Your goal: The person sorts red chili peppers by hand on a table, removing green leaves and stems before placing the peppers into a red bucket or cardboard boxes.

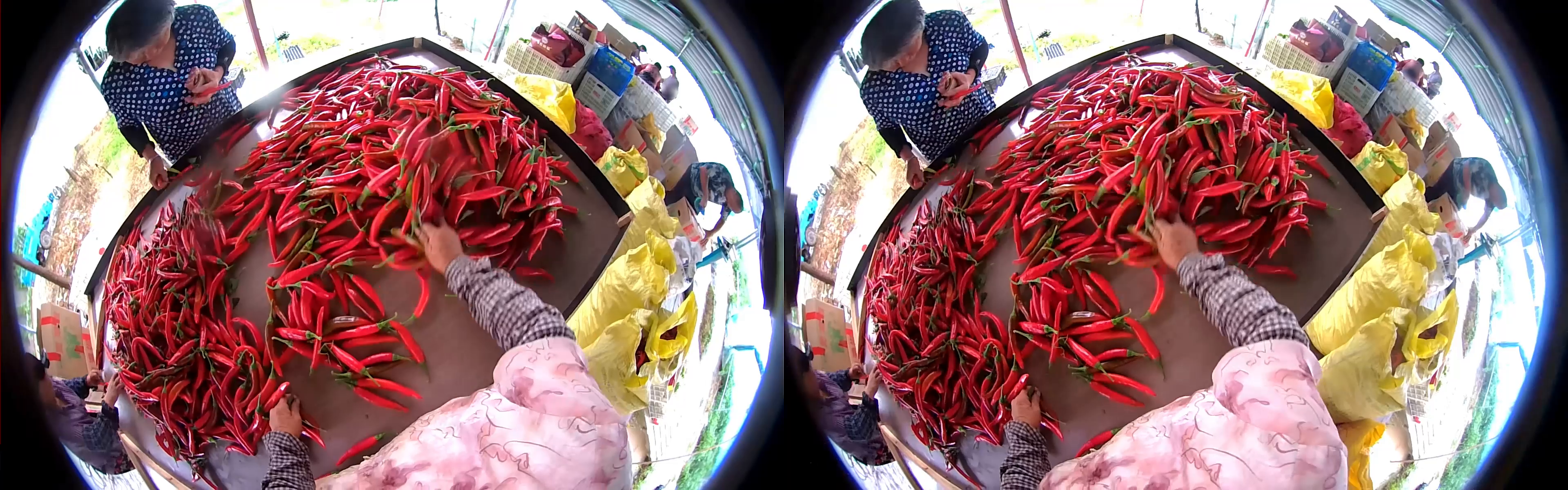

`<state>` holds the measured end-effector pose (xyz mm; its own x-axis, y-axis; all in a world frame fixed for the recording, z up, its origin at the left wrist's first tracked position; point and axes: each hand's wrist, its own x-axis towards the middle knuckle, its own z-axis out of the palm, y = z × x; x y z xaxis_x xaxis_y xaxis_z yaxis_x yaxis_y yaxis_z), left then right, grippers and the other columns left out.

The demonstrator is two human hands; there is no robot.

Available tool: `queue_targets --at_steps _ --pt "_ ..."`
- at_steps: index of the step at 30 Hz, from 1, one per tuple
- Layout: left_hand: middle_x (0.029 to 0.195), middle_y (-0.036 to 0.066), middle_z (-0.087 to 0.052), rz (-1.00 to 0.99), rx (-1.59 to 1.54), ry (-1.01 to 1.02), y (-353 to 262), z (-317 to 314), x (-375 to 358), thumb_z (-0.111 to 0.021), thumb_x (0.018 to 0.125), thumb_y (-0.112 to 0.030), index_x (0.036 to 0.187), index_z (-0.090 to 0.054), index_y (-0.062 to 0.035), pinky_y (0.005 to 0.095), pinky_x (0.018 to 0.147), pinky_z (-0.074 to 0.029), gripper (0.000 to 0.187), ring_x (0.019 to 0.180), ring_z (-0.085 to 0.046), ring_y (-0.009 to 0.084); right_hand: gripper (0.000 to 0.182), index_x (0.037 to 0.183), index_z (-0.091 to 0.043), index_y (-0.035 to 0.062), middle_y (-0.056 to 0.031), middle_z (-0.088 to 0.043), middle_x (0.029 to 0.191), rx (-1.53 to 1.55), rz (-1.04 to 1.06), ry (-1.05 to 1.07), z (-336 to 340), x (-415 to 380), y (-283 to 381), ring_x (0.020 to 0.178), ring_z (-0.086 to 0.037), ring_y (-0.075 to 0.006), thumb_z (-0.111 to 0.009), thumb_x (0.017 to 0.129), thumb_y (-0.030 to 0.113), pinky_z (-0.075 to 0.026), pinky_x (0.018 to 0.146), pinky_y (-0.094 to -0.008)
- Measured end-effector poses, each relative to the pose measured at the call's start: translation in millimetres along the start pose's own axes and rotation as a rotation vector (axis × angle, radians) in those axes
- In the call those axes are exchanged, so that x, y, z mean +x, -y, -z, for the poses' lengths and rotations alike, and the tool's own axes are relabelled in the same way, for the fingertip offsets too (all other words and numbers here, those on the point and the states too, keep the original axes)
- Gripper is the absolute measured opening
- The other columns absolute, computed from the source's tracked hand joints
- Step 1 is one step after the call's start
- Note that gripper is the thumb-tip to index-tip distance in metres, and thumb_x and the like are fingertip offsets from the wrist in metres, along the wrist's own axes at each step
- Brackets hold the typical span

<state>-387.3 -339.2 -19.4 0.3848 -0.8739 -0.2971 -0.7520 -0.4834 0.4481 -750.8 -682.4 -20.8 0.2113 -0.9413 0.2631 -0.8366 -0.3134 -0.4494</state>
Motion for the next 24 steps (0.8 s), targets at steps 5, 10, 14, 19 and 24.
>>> queue_targets --at_steps 5,10,14,19,24 --pt "0.086 0.021 -0.063 -0.119 0.014 0.114 -19.2 10.4 4.0 -0.056 0.082 -0.015 0.090 -0.063 -0.0007 0.0421 0.073 -0.048 0.018 0.081 -0.060 0.0371 0.022 0.099 -0.060 -0.0019 -0.0076 -0.059 0.097 0.618 -0.176 0.425 23.1 -56.4 61.3 0.104 -0.052 -0.0143 -0.041 0.092 0.006 -0.045 0.087 -0.0254" --pt "0.081 0.006 -0.064 -0.206 -0.685 0.114 -108.7 20.4 -8.7 -0.053 0.086 -0.007 0.106 -0.060 -0.0011 0.0255 0.054 -0.044 0.022 0.059 -0.055 0.0127 0.025 0.104 -0.061 -0.0027 0.0001 -0.057 0.095 1.544 -0.506 0.471 29.7 -93.8 92.3 0.096 -0.052 -0.0053 -0.049 0.093 0.017 -0.044 0.086 -0.0186" --pt "0.086 0.002 -0.062 -0.080 -1.009 0.311 -145.8 -3.4 -10.1 -0.049 0.093 -0.013 0.115 -0.055 -0.0028 0.0169 0.045 -0.036 0.025 0.053 -0.043 0.0021 0.015 0.091 -0.061 0.0048 -0.0064 -0.057 0.086 0.378 0.433 0.168 50.3 -108.7 115.0 0.083 -0.055 -0.0184 -0.053 0.090 0.018 -0.040 0.077 -0.0320" --pt "0.083 0.001 -0.062 0.134 -1.276 0.454 -184.5 -9.7 -14.2 -0.046 0.095 -0.020 0.112 -0.055 -0.0074 0.0189 0.040 -0.034 0.023 0.050 -0.045 0.0045 0.021 0.093 -0.060 0.0080 -0.0084 -0.053 0.104 0.142 0.510 0.447 57.2 -143.3 144.0 0.101 -0.047 -0.0292 -0.058 0.080 0.024 -0.034 0.087 -0.0439" --pt "0.078 0.001 -0.061 0.346 -1.318 0.487 -150.0 -43.2 -3.4 -0.050 0.091 -0.015 0.105 -0.056 -0.0085 0.0206 0.037 -0.033 0.016 0.048 -0.047 0.0073 0.037 0.109 -0.053 0.0028 -0.0114 -0.050 0.116 0.168 0.658 0.586 29.6 -181.1 151.4 0.111 -0.045 -0.0297 -0.056 0.077 0.020 -0.036 0.092 -0.0443"
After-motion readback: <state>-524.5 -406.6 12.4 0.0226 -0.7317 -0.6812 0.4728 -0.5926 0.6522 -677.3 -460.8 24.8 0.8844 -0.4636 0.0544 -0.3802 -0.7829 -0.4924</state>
